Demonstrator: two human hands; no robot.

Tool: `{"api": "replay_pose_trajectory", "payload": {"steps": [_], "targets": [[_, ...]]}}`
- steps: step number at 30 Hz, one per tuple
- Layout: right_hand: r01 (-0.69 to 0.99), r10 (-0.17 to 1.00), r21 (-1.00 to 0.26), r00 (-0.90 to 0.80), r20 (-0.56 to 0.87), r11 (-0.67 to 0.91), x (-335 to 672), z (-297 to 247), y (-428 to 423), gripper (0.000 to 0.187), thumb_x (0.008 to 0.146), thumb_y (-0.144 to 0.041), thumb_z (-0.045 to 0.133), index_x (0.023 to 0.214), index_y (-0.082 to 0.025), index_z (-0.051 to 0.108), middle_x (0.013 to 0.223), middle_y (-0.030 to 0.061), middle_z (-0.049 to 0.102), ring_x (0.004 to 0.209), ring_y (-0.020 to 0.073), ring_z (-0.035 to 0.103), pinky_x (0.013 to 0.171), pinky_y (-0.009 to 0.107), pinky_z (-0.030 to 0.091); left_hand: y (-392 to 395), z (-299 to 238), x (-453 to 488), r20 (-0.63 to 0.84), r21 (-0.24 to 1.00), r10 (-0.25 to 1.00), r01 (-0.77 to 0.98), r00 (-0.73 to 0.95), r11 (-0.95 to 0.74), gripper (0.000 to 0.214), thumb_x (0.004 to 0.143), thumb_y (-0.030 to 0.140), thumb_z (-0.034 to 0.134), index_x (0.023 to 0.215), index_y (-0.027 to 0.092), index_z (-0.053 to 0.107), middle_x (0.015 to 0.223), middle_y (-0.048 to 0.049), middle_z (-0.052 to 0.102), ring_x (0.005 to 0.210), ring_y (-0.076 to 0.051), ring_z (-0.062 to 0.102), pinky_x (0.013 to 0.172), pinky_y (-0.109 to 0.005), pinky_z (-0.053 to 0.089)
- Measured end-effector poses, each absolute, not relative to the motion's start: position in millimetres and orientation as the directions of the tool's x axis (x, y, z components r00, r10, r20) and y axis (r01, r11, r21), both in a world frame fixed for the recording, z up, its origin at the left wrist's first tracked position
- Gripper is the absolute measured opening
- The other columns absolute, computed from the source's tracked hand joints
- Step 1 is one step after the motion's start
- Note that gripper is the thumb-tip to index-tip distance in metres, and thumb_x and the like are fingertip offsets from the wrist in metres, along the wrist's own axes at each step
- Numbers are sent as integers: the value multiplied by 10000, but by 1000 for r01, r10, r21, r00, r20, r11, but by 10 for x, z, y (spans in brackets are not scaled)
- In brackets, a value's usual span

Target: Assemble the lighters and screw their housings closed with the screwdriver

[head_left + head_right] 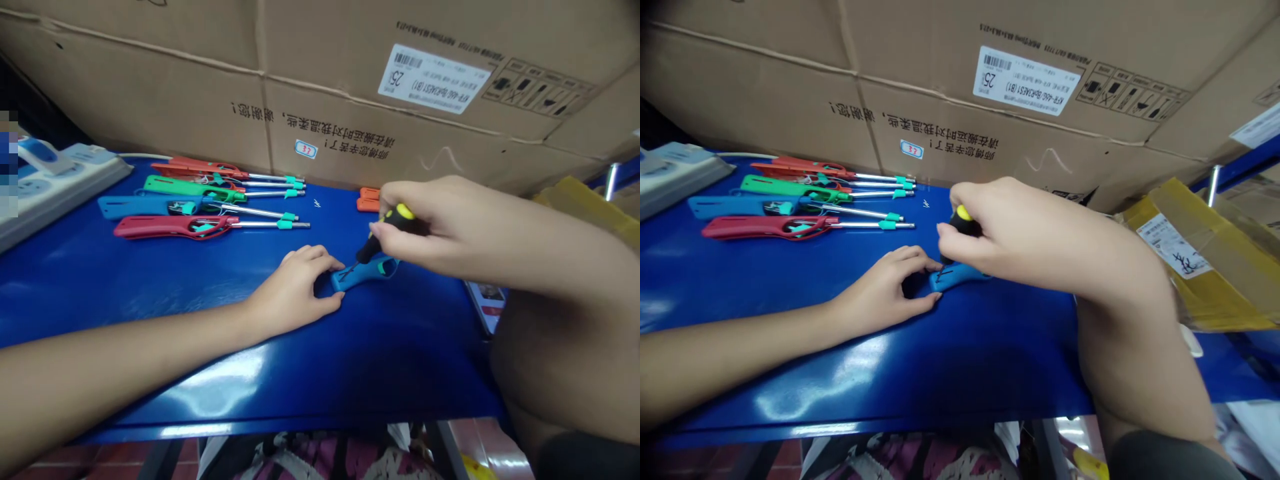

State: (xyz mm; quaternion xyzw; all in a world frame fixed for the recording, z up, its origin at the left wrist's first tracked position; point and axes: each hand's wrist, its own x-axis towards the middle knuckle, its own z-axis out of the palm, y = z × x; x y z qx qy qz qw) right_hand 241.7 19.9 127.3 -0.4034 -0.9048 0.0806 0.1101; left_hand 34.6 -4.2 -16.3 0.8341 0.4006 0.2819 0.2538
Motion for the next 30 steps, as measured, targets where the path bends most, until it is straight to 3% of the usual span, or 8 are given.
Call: {"api": "replay_pose_trajectory", "payload": {"steps": [3, 5, 9, 13, 18, 20, 24, 30], "targets": [[771, 765, -118, -577, 287, 626, 2258, 1215, 208, 509, 975, -496, 526, 574, -189, 459, 508, -36, 386, 488, 69, 347, 561, 280, 236, -39, -167, 351, 284, 635, 804, 526, 522, -566, 283, 846, 290, 718, 1112, 204, 677, 1091, -68, 681, 1055, -277, 627, 947, -470, 507], [754, 747, -105, -602, 281, 648, 2140, 1199, 178, 584, 993, -593, 441, 578, -183, 479, 515, -30, 367, 523, 86, 412, 584, 277, 243, -42, -169, 352, 293, 627, 799, 525, 525, -575, 289, 848, 285, 704, 1122, 200, 671, 1151, -83, 679, 1103, -291, 622, 973, -481, 503], [741, 745, -87, -654, 133, 666, 2079, 1271, 91, 452, 986, -520, 493, 691, -183, 552, 576, -17, 469, 573, 118, 466, 581, 283, 257, -54, -154, 356, 290, 611, 785, 525, 548, -593, 281, 870, 277, 670, 1137, 189, 683, 1248, -99, 666, 1202, -314, 593, 1036, -496, 478], [777, 780, -68, -624, 53, 626, 2262, 1408, 72, 328, 982, -454, 506, 820, -187, 606, 654, 5, 561, 572, 131, 462, 575, 299, 284, -59, -124, 357, 270, 580, 780, 551, 565, -600, 332, 889, 295, 673, 1209, 209, 690, 1225, -80, 668, 1130, -290, 608, 1018, -489, 482], [741, 741, -113, -670, -54, 662, 2441, 1470, 103, 148, 965, -319, 531, 970, -196, 612, 713, -6, 601, 540, 118, 435, 547, 305, 301, -59, -118, 359, 263, 590, 784, 549, 562, -592, 355, 882, 287, 687, 1229, 208, 690, 1200, -79, 671, 1105, -278, 613, 1018, -500, 480], [742, 746, -114, -666, -10, 661, 2397, 1414, 128, 210, 984, -377, 509, 919, -200, 602, 660, -20, 562, 522, 118, 428, 538, 300, 287, -55, -130, 362, 277, 582, 784, 552, 556, -597, 361, 879, 300, 695, 1227, 205, 695, 1220, -89, 669, 1121, -288, 616, 1021, -511, 481], [744, 735, -51, -645, 209, 667, 2234, 1279, 185, 468, 998, -586, 444, 790, -188, 574, 659, 1, 531, 628, 149, 500, 600, 293, 291, -41, -154, 361, 304, 569, 776, 548, 552, -613, 361, 903, 358, 698, 1231, 207, 699, 1284, -102, 655, 1184, -301, 607, 1047, -516, 475], [550, 567, -174, -822, 58, 816, 2250, 1352, 100, 131, 963, -229, 459, 953, -196, 585, 872, 16, 629, 717, 140, 510, 639, 284, 316, -40, -169, 363, 314, 563, 763, 536, 566, -629, 296, 930, 349, 669, 1190, 210, 699, 1235, -94, 674, 1153, -300, 614, 1007, -506, 500]]}}
